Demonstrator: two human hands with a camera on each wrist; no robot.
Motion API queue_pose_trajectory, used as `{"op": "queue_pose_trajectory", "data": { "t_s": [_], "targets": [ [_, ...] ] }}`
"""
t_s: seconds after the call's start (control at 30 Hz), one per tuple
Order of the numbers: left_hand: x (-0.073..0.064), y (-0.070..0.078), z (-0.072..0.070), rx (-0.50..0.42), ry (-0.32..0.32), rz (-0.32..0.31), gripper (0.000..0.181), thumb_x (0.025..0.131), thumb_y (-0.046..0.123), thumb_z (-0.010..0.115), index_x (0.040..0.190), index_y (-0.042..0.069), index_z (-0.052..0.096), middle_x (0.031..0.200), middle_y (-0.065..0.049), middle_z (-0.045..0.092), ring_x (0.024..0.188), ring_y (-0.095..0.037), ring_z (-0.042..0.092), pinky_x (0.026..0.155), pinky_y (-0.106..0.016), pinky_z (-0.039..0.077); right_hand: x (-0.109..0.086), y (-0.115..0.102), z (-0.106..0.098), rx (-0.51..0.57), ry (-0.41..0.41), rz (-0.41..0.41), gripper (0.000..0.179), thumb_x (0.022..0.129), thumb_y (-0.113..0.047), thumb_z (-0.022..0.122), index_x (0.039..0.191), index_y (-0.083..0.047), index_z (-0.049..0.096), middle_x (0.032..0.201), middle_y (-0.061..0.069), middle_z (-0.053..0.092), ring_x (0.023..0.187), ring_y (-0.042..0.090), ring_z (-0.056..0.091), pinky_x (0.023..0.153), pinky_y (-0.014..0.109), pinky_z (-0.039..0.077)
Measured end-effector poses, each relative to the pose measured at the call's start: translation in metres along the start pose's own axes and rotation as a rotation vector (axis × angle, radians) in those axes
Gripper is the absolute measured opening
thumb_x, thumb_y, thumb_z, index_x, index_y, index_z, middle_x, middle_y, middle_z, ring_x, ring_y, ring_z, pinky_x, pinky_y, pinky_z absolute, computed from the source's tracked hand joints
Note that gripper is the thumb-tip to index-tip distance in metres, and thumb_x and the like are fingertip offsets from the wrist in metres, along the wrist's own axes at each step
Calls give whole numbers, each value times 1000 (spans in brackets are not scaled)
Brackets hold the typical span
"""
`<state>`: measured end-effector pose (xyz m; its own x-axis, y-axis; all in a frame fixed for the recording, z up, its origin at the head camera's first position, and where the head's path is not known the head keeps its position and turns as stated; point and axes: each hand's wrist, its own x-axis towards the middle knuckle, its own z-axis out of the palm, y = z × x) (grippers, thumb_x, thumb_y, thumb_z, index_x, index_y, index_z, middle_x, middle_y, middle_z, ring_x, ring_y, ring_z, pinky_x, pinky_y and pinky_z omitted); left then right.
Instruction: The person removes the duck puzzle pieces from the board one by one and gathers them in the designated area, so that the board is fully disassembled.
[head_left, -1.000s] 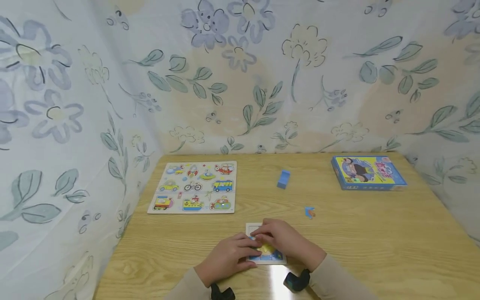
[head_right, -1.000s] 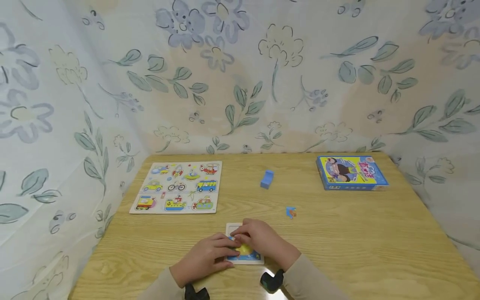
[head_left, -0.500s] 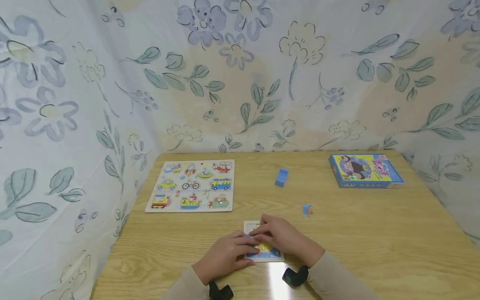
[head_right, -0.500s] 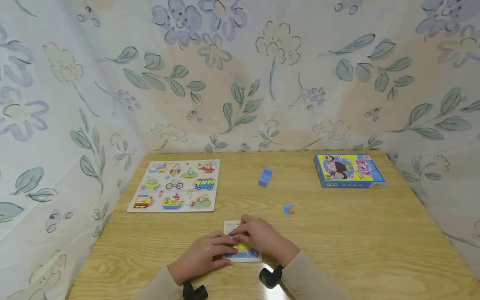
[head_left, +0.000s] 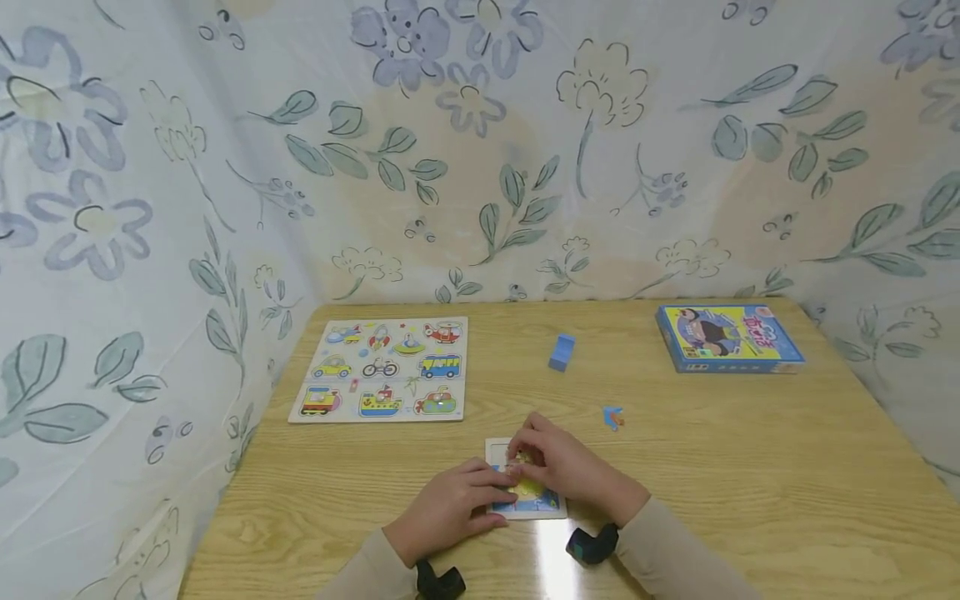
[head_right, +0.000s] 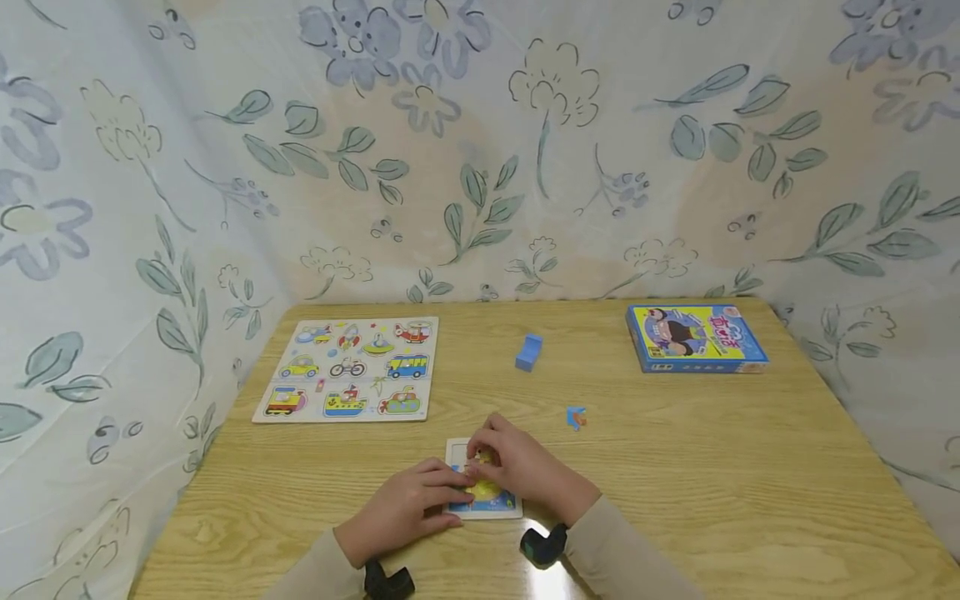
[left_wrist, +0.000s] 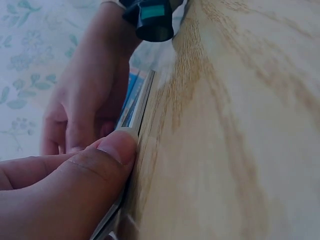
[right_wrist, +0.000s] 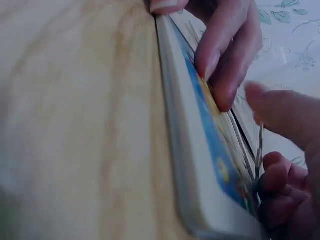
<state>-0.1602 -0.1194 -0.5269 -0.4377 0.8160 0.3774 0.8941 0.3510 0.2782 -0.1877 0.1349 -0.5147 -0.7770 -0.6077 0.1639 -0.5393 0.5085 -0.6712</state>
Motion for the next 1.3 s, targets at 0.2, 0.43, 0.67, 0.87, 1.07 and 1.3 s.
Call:
{"op": "queue_pose_trajectory", "data": {
  "t_s": [0.2, 0.43, 0.67, 0.87, 1.07, 1.3],
  "targets": [
    [0, 1, 1, -5, -10, 0, 31, 97, 35, 78, 123, 18, 78, 134, 7, 69, 121, -10, 60, 104, -22, 49, -4, 6, -5, 110, 4, 0, 15, 98, -10, 75, 104, -24, 72, 110, -6, 55, 73, 4, 49, 64, 22, 48],
    [3, 1, 0, -6, -6, -36, 31, 97, 35, 77, 123, 18, 79, 136, 8, 68, 122, -10, 59, 104, -25, 50, -7, 12, -53, 185, 194, -88, 25, 90, -1, 81, 108, -15, 71, 107, 0, 65, 77, 20, 51, 63, 26, 45],
    [3, 2, -2, -9, -32, -46, 32, 98, 37, 76, 124, 19, 78, 136, 8, 68, 122, -10, 59, 104, -27, 50, -64, 60, -133, -142, 252, 259, 21, 86, -4, 86, 101, -15, 76, 103, -4, 67, 94, 20, 60, 79, 40, 51],
    [-1, 1, -1, 1, -20, -20, 32, 97, 36, 76, 123, 18, 78, 135, 7, 69, 123, -11, 60, 104, -27, 50, -95, 103, -137, -210, 170, 303, 15, 87, -9, 86, 99, -17, 82, 104, -3, 70, 95, 22, 64, 80, 38, 57],
    [0, -1, 1, 13, 18, 24, 30, 97, 35, 76, 122, 18, 78, 131, 7, 70, 123, -10, 61, 106, -26, 49, -98, 109, -126, -239, 207, 193, 16, 89, -4, 83, 102, -12, 84, 109, 1, 70, 102, 30, 67, 86, 47, 59],
    [-2, -1, 6, 15, 39, 42, 29, 96, 34, 78, 120, 18, 79, 129, 7, 71, 121, -10, 62, 105, -25, 50, -89, 79, -123, -284, 243, 135, 19, 85, 1, 84, 102, -6, 83, 108, 6, 72, 101, 31, 68, 83, 45, 60]
  ]
}}
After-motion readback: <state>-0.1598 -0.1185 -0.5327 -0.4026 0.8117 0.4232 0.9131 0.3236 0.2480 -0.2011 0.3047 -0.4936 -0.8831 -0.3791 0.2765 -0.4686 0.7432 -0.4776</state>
